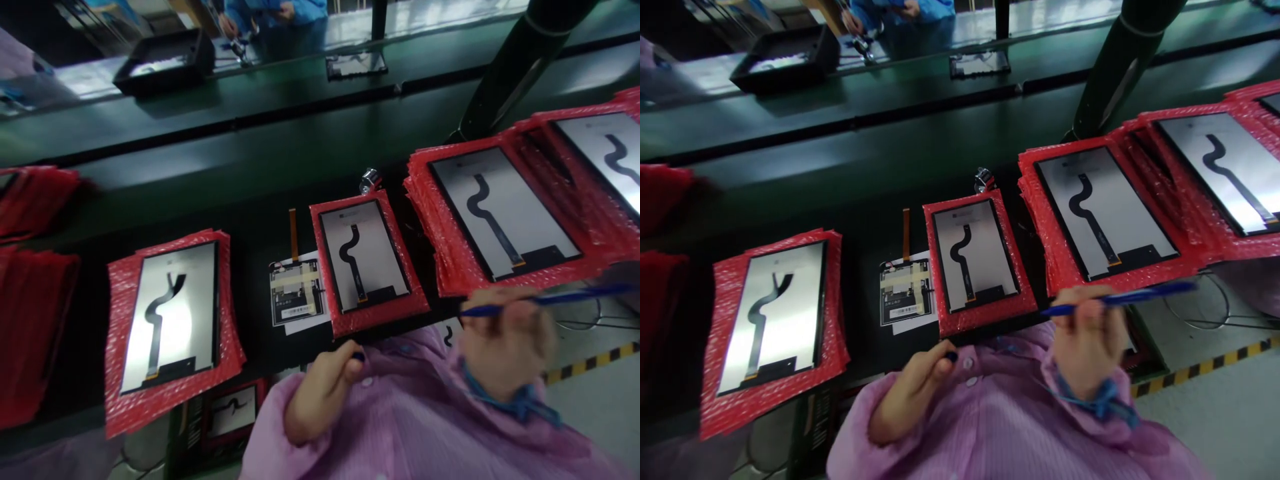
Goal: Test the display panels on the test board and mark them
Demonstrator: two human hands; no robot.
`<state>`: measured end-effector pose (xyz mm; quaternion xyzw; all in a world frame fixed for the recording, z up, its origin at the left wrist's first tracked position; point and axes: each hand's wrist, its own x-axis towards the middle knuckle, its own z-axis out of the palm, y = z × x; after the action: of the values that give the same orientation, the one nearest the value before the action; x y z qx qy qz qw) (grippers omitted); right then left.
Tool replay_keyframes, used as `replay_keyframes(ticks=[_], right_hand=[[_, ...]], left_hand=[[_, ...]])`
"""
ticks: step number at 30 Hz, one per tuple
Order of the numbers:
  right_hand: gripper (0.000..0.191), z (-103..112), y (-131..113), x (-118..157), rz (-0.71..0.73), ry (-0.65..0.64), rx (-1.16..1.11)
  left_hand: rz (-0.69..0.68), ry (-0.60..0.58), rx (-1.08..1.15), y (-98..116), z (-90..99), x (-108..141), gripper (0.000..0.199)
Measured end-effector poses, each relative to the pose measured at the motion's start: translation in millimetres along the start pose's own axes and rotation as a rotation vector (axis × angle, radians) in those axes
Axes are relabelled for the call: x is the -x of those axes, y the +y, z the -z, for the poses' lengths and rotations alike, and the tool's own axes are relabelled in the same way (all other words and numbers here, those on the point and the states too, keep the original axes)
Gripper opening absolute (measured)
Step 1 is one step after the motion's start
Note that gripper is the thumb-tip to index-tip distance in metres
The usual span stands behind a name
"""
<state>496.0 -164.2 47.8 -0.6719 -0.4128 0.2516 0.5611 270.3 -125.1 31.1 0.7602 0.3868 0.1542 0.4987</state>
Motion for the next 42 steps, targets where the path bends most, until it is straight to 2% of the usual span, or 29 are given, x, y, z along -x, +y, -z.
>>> replay_keyframes(ticks=[1, 2, 4, 5, 7, 9, 11, 18, 24, 27, 29, 31, 32, 34, 35, 37, 39, 41, 42], right_hand=[[0.037, 3, 0, -7, 0.032, 0.064, -0.034], [0.025, 2, 1, -15, 0.074, 0.064, -0.076], [0.01, -13, 7, -30, 0.122, -0.04, -0.101], [0.011, -25, 12, -36, 0.118, -0.141, -0.079], [0.015, -50, 25, -44, 0.083, -0.242, -0.046], [0.023, -67, 39, -46, 0.066, -0.288, -0.011], [0.029, -75, 50, -46, 0.067, -0.322, 0.03], [0.031, -72, 54, -45, 0.068, -0.413, 0.077], [0.031, -77, 56, -47, 0.064, -0.392, 0.069], [0.032, -76, 54, -42, 0.06, -0.333, 0.054], [0.031, -66, 45, -35, 0.034, -0.261, 0.013], [0.024, -46, 31, -27, 0.03, -0.23, -0.105], [0.02, -33, 22, -24, 0.064, -0.23, -0.182], [0.017, -1, 6, -26, 0.248, -0.197, -0.272], [0.013, 15, 0, -31, 0.365, -0.125, -0.262], [0.004, 47, -7, -51, 0.508, 0.109, -0.179], [0.01, 74, -4, -78, 0.482, 0.328, -0.094], [0.013, 94, 6, -106, 0.386, 0.359, 0.066], [0.019, 101, 12, -117, 0.342, 0.334, 0.167]], left_hand=[[0.012, 0.085, -0.05, -8, 2.4, 1, 0.044], [-0.007, 0.209, -0.132, -17, 2.4, -1, 0.041], [-0.128, 0.463, -0.355, -35, -3.8, -10, 0.037], [-0.202, 0.546, -0.462, -42, -9.0, -16, 0.034], [-0.309, 0.617, -0.616, -52, -19.7, -27, 0.028], [-0.342, 0.624, -0.682, -56, -27.0, -33, 0.023], [-0.338, 0.613, -0.695, -57, -29.6, -34, 0.021], [-0.304, 0.615, -0.699, -58, -28.6, -31, 0.02], [-0.307, 0.625, -0.713, -58, -30.5, -31, 0.021], [-0.311, 0.632, -0.72, -58, -30.8, -31, 0.02], [-0.314, 0.635, -0.726, -59, -30.7, -30, 0.02], [-0.321, 0.636, -0.719, -60, -30.6, -30, 0.019], [-0.328, 0.639, -0.714, -61, -30.5, -30, 0.019], [-0.346, 0.648, -0.711, -64, -30.4, -30, 0.018], [-0.352, 0.653, -0.715, -65, -30.4, -30, 0.017], [-0.36, 0.662, -0.73, -67, -30.4, -30, 0.017], [-0.367, 0.66, -0.747, -69, -30.4, -30, 0.017], [-0.371, 0.652, -0.761, -69, -30.2, -29, 0.018], [-0.37, 0.651, -0.771, -70, -30.0, -29, 0.018]])
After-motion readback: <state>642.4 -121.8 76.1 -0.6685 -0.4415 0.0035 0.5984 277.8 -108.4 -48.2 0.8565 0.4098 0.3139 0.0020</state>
